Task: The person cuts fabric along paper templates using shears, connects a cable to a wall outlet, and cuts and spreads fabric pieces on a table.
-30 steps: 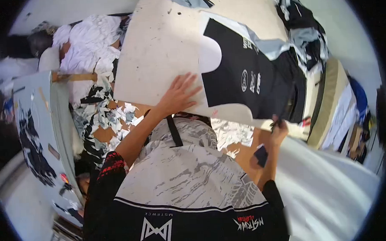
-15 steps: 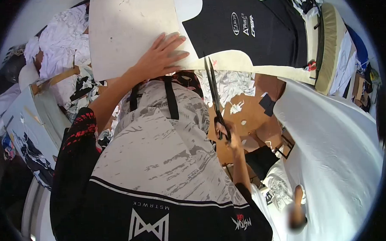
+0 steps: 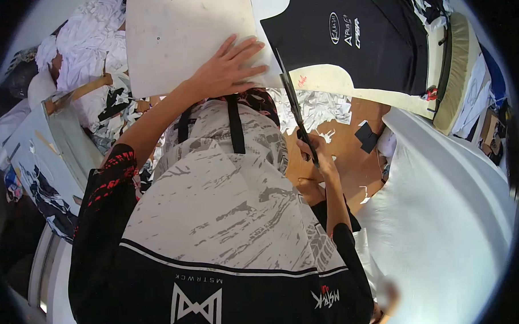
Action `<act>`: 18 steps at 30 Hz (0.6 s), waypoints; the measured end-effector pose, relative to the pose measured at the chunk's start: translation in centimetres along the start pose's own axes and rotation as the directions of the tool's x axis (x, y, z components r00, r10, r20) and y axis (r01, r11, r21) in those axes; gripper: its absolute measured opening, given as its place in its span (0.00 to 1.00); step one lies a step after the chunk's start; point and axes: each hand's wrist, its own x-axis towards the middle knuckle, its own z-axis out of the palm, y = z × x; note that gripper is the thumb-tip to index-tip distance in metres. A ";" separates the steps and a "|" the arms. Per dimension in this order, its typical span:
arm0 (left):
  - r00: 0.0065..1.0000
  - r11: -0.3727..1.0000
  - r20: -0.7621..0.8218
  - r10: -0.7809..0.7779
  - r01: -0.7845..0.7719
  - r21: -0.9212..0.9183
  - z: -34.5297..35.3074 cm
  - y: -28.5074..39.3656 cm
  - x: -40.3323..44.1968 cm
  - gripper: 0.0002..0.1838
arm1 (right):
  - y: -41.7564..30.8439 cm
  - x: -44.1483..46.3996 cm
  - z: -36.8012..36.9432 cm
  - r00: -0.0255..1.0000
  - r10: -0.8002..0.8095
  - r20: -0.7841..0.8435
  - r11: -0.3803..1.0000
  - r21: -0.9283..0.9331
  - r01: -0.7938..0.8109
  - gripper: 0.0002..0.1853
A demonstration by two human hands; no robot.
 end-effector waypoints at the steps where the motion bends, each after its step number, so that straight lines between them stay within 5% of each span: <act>1: 1.000 1.000 0.002 -0.004 0.004 -0.003 0.0 0.0 0.0 0.27 | -0.1 0.2 0.0 1.000 0.002 -0.004 1.000 -0.024 -0.002 0.20; 18: 1.000 1.000 0.000 -0.014 0.014 0.014 0.5 -0.5 0.1 0.28 | -3.1 1.1 1.1 0.989 0.129 -0.072 0.991 -0.017 -0.131 0.20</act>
